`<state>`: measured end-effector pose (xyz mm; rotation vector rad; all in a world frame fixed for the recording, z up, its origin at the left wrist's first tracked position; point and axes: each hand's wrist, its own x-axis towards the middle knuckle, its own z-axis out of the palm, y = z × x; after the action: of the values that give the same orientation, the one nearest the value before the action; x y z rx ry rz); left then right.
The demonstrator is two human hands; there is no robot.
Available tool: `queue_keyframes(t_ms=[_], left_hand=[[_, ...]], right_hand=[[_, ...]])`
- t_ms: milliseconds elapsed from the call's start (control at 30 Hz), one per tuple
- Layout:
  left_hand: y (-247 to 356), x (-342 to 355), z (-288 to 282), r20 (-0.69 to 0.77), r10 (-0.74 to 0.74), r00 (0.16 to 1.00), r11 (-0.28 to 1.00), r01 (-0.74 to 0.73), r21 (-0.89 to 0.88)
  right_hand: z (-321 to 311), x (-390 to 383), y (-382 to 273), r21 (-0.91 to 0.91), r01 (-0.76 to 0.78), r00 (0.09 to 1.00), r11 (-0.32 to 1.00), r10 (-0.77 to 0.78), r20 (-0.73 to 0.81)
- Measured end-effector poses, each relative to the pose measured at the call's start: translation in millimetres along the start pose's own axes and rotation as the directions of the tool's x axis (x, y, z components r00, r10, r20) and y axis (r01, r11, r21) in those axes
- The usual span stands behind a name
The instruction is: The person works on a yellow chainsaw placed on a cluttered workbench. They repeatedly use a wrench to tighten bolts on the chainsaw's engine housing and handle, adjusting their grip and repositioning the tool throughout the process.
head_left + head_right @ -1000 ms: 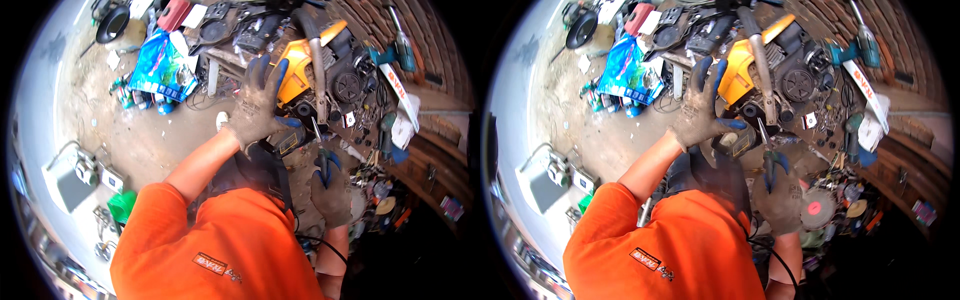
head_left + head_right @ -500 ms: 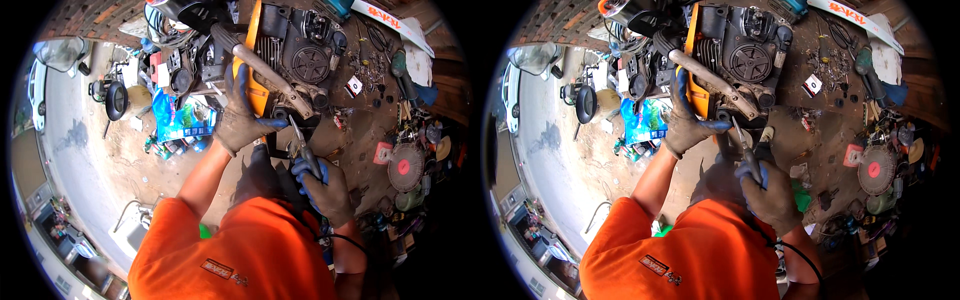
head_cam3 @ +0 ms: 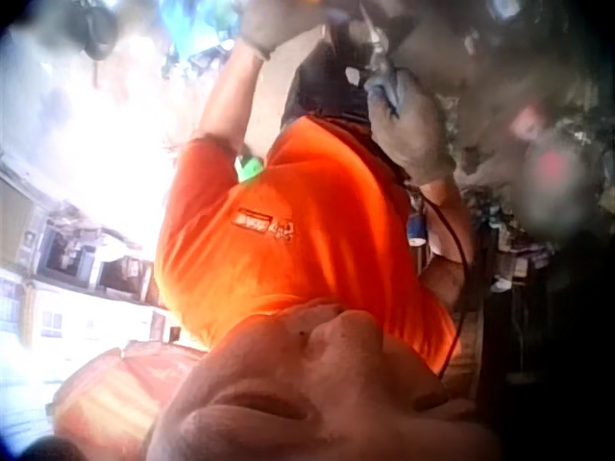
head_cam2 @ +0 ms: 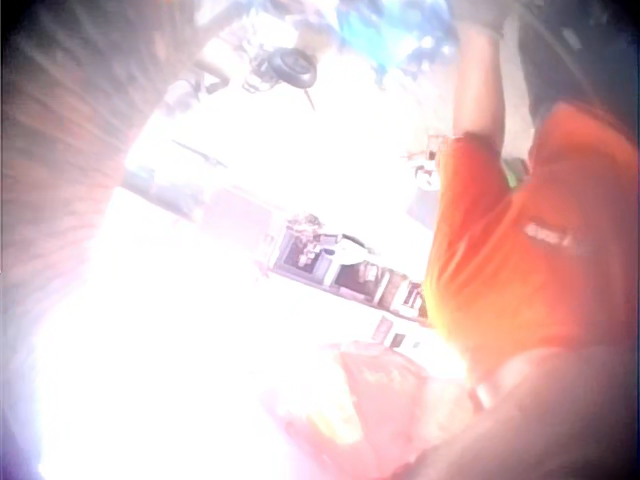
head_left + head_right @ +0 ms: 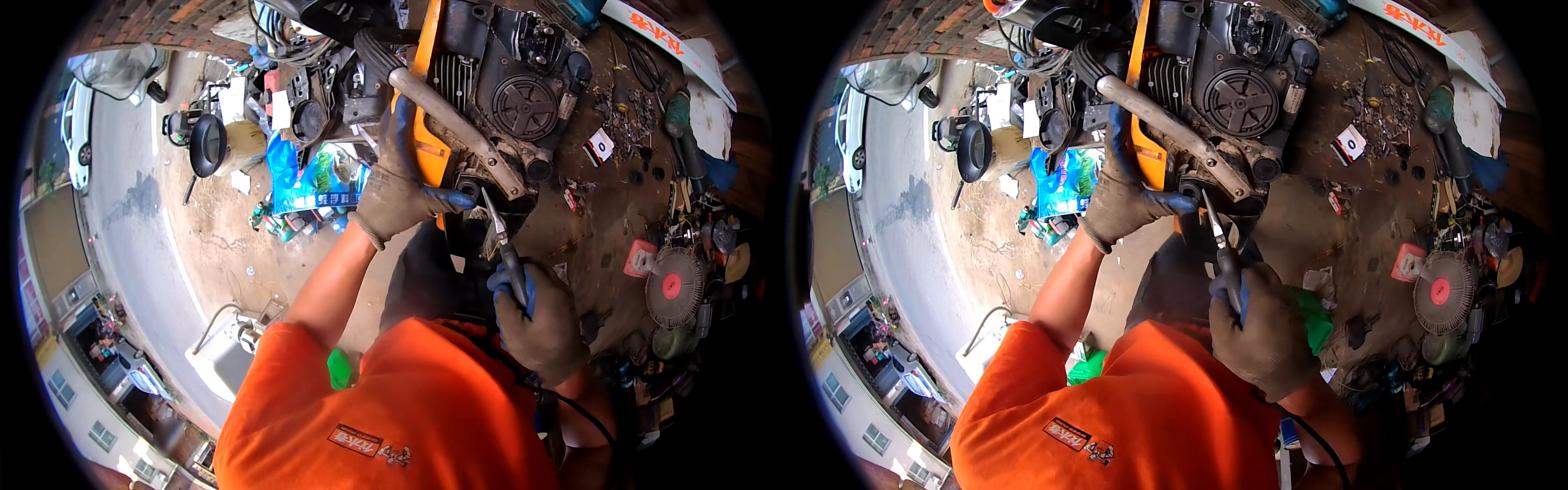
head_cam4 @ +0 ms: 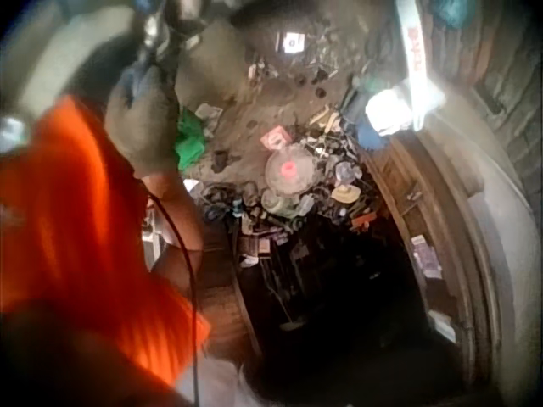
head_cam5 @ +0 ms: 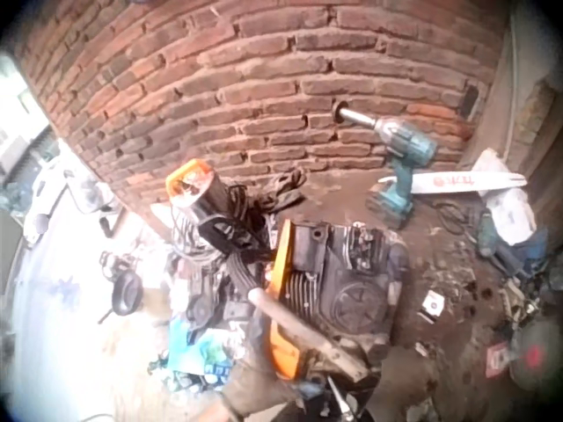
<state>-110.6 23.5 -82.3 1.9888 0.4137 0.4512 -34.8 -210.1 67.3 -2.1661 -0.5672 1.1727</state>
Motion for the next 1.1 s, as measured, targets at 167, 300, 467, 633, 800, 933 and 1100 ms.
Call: queue_keyframes(t_ms=[167,300,467,633,800,933,1100], left_hand=[[8,-4,-4,0.065,-0.054,0.996,0.998,0.055,-0.017],[9,-4,0,-0.009,0.045,0.999,0.993,-0.044,0.112],[-7,-5,9,-0.048,0.075,0.996,0.997,-0.076,-0.008],[-4,-7,6,0.004,0.057,0.998,0.998,-0.057,0.023],[1,-5,-2,0.037,0.030,0.999,0.998,-0.032,0.061],[2,-5,5,-0.013,0.079,0.997,0.997,-0.079,0.000],[16,-1,5,-0.040,0.045,0.998,0.987,-0.038,0.156]], right_hand=[[10,-4,-11,-0.054,-0.048,0.999,0.997,0.046,-0.028],[23,-3,-27,-0.513,0.001,0.985,0.858,-0.088,-0.145],[23,3,-47,-0.739,0.091,0.978,0.667,-0.201,-0.061],[14,11,-50,-0.744,0.256,0.941,0.617,-0.337,0.044],[-3,26,-76,-0.761,0.483,0.858,0.434,-0.410,0.310],[7,24,-77,-0.805,0.425,0.884,0.414,-0.382,0.271],[10,48,-107,-0.685,0.012,0.991,0.729,0.081,0.103]])
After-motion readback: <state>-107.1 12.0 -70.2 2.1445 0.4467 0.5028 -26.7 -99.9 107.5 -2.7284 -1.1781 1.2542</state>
